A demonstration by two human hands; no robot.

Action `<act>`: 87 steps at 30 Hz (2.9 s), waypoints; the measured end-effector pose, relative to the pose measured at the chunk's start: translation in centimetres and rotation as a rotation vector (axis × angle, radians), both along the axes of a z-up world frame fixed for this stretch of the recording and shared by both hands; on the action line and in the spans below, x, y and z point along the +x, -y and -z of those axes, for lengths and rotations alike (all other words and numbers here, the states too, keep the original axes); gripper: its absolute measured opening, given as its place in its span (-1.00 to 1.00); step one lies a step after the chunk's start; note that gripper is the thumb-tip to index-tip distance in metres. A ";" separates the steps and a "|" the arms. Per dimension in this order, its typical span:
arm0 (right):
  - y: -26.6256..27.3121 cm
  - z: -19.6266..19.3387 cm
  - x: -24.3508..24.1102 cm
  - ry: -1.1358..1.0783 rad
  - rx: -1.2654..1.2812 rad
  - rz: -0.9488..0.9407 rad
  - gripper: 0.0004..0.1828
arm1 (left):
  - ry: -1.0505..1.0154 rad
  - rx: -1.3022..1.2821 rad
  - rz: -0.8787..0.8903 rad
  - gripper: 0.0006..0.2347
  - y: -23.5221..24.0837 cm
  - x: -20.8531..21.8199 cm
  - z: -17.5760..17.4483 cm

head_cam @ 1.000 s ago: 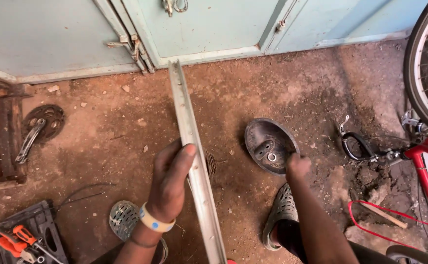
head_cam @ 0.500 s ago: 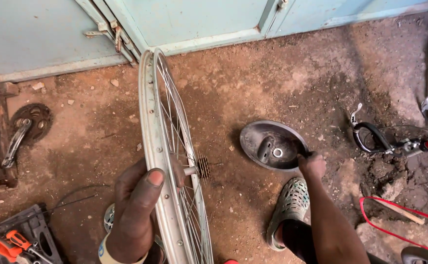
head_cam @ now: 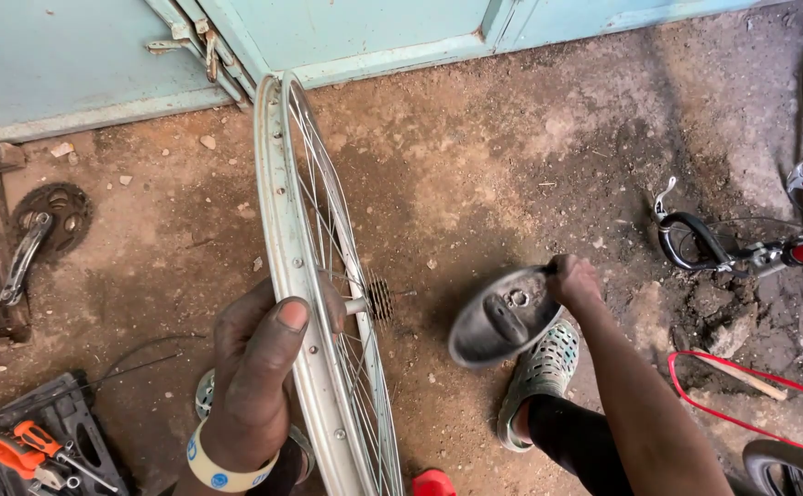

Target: The person sits on the ground and works on a bicycle wheel, using a small tool to adjust the spokes and rim. The person rotates the wheel to access different sections while performing the adjustments.

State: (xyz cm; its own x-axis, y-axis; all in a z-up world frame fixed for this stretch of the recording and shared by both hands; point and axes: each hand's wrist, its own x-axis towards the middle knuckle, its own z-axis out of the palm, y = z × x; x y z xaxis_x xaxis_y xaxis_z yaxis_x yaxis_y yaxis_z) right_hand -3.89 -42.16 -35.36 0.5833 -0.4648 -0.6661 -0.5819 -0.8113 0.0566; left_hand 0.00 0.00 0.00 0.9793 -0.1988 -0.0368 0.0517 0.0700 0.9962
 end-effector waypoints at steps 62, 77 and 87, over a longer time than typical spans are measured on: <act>-8.3 -0.1 2.5 1.023 1.041 0.686 -0.59 | 0.078 -0.122 0.105 -0.71 2.5 0.9 3.4; -27.8 -39.9 -4.8 1.328 0.913 -0.166 -0.65 | -0.070 -0.348 0.055 -0.75 1.7 0.2 3.0; -27.1 -37.3 -0.6 1.271 0.964 -0.127 -0.70 | 0.106 -0.144 -0.093 -0.71 0.2 0.9 2.6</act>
